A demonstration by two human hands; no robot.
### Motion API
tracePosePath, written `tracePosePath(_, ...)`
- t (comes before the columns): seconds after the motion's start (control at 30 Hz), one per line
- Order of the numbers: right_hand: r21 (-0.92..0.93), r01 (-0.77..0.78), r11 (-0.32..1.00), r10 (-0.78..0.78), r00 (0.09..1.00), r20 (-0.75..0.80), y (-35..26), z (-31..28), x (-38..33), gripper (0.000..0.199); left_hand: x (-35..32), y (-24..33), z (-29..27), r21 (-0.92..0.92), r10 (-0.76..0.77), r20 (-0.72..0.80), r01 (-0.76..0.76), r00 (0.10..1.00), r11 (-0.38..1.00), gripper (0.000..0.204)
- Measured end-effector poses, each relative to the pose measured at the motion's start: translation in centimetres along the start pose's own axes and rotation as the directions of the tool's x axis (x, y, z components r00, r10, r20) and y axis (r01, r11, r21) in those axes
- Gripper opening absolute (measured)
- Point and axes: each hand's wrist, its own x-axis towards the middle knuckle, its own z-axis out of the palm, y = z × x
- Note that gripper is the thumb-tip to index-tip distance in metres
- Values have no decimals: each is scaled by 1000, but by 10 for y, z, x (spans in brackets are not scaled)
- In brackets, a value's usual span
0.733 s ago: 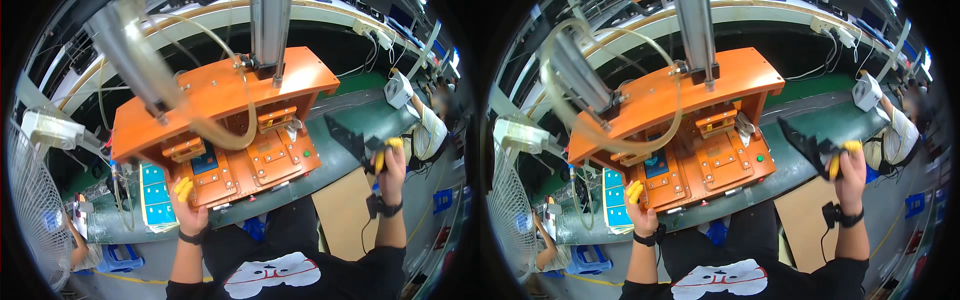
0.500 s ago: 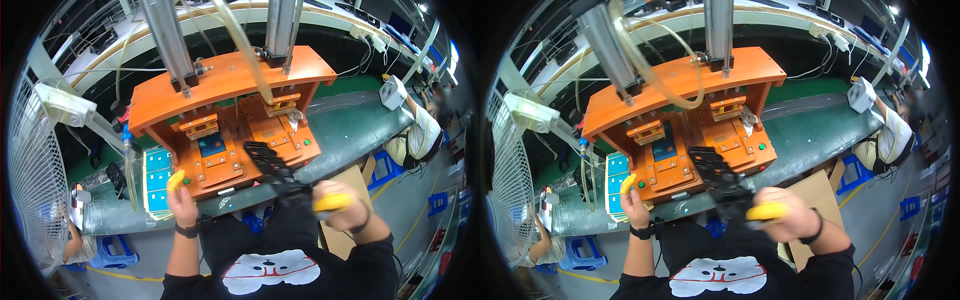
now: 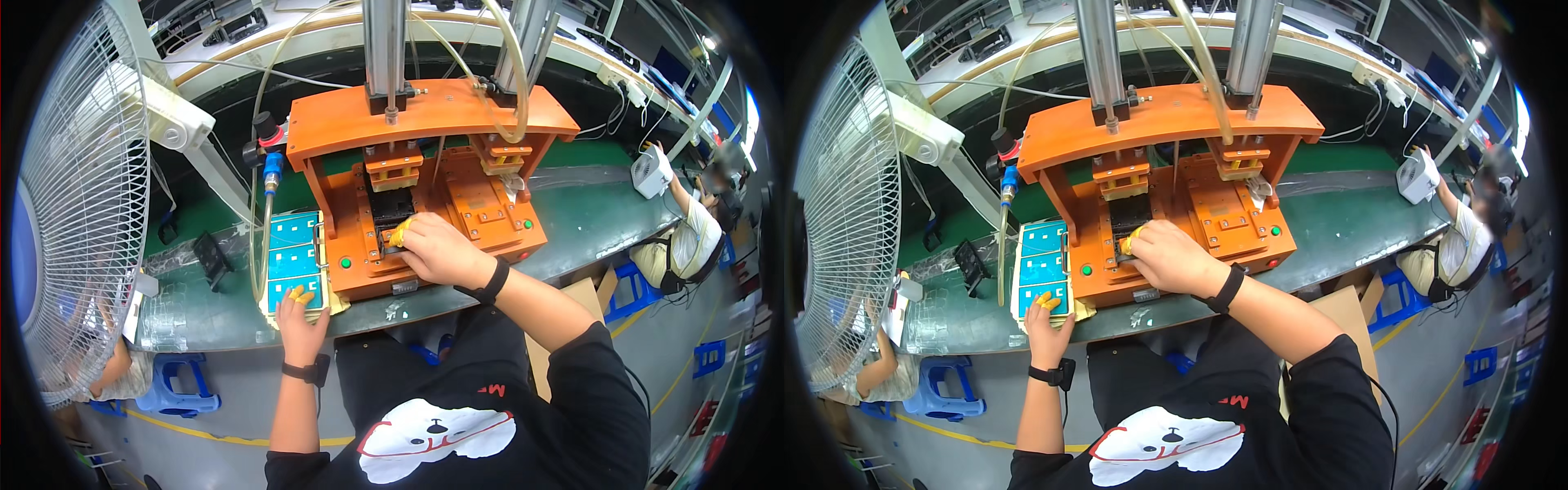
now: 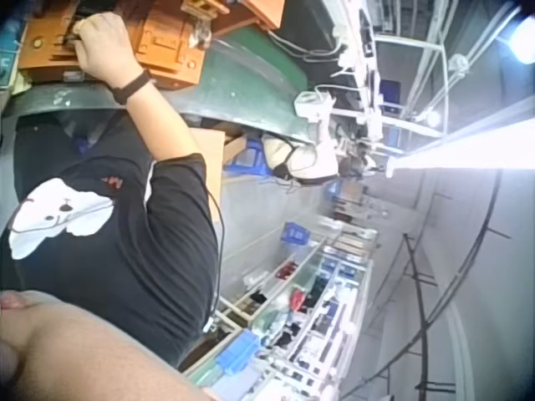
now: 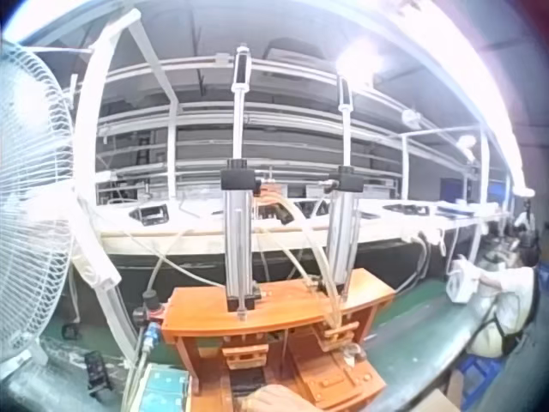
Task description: The recorder is assembling components at a workstation, placing plastic parts and boards into a press machine and removing them.
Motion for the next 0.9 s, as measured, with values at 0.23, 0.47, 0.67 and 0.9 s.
tracePosePath(0.23,-224,-121,967,129,991,23,-11,-1,5,45,8,2,-1,-77,8,-61,-13,998,997,24)
tracePosePath(0.47,-170,-131,977,172,952,253,-17,-18,23,58,39,-13,-20,-266,-87,-60,68,994,962,19)
tracePosePath(0.67,189,-181,965,172,983,60,-96,33,3,45,60,-40,-27,-116,-169,-29,165,985,979,21)
tracePosePath(0.9,245,-280,928,285,958,15,-108,105,2,58,86,-97,-46,-150,-145,-86,131,986,980,19)
